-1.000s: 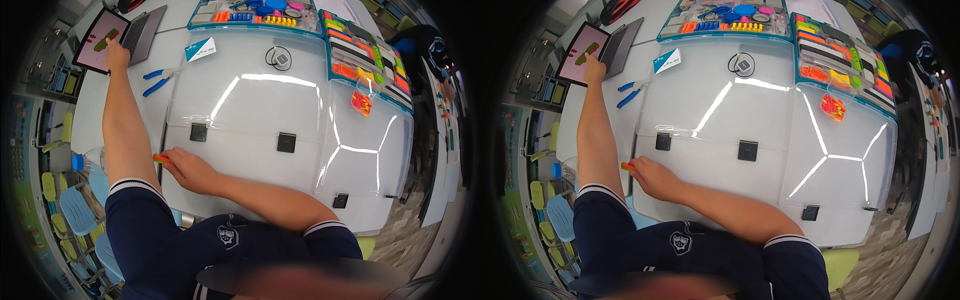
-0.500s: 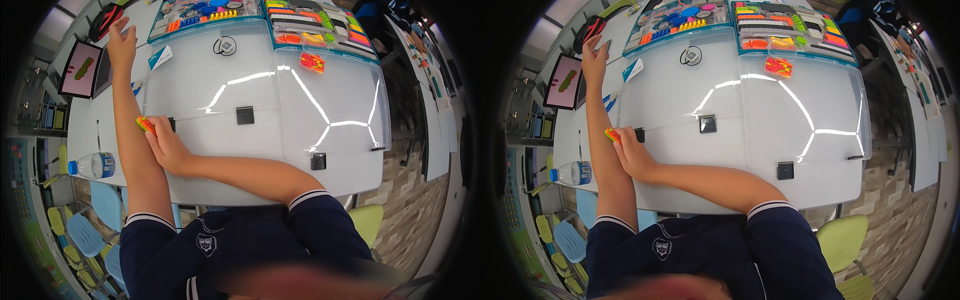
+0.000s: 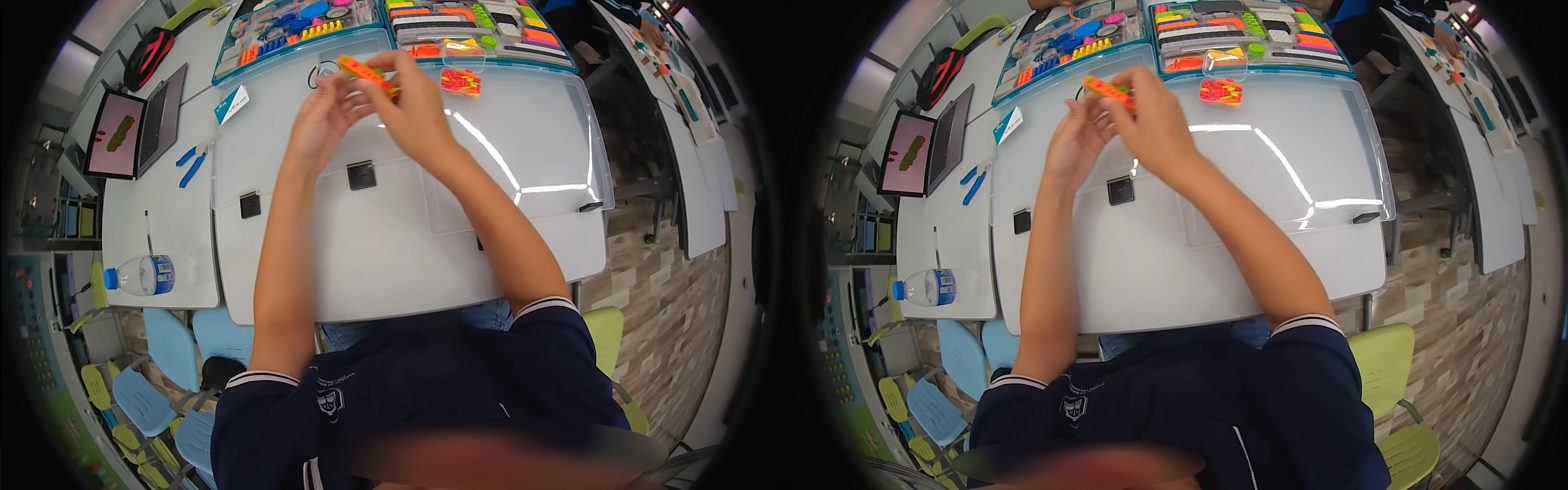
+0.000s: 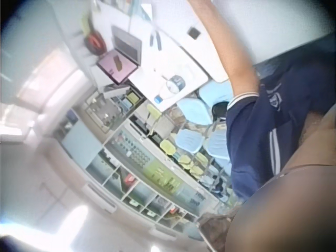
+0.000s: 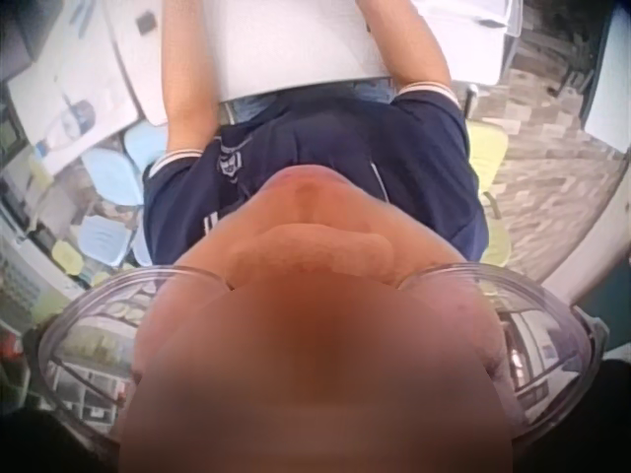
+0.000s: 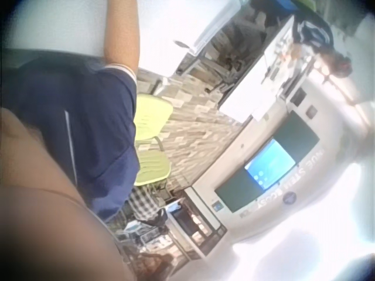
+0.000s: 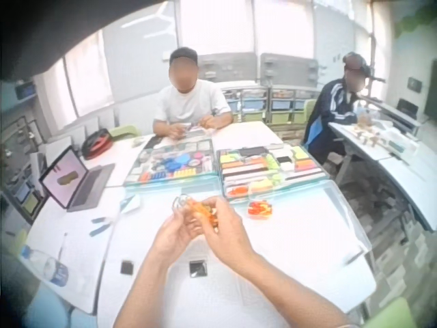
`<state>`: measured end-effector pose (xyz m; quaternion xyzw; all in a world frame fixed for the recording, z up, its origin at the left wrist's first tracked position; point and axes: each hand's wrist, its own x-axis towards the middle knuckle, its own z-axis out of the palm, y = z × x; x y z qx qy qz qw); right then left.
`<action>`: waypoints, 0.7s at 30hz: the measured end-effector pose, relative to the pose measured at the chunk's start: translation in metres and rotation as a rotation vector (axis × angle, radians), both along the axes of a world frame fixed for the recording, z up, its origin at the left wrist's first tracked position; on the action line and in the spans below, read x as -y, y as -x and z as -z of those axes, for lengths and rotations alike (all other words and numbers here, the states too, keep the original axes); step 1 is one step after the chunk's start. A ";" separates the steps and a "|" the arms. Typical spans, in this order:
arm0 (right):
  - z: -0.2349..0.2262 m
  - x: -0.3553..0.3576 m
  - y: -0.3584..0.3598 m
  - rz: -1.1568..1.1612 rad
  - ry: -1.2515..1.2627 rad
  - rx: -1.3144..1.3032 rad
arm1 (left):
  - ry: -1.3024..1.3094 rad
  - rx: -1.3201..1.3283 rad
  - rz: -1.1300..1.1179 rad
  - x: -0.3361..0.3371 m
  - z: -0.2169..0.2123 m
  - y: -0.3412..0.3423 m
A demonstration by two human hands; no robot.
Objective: The person assembles small colorful plastic pieces by snapping them together on a white table. They repeatedly pick up pieces from a clear organizer, connect them, and occasionally reference a laptop screen showing a diagram.
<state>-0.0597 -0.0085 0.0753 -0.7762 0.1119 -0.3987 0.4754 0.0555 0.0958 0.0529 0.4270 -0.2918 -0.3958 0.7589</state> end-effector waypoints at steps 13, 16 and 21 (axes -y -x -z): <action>0.040 0.105 0.053 0.173 0.308 -0.026 | -0.020 0.205 -0.207 0.066 0.034 0.058; 0.054 0.114 0.051 0.388 0.501 -0.105 | -0.079 0.259 -0.219 0.066 0.040 0.060; 0.063 0.107 0.043 0.454 0.668 -0.118 | -0.084 0.304 -0.210 0.066 0.044 0.061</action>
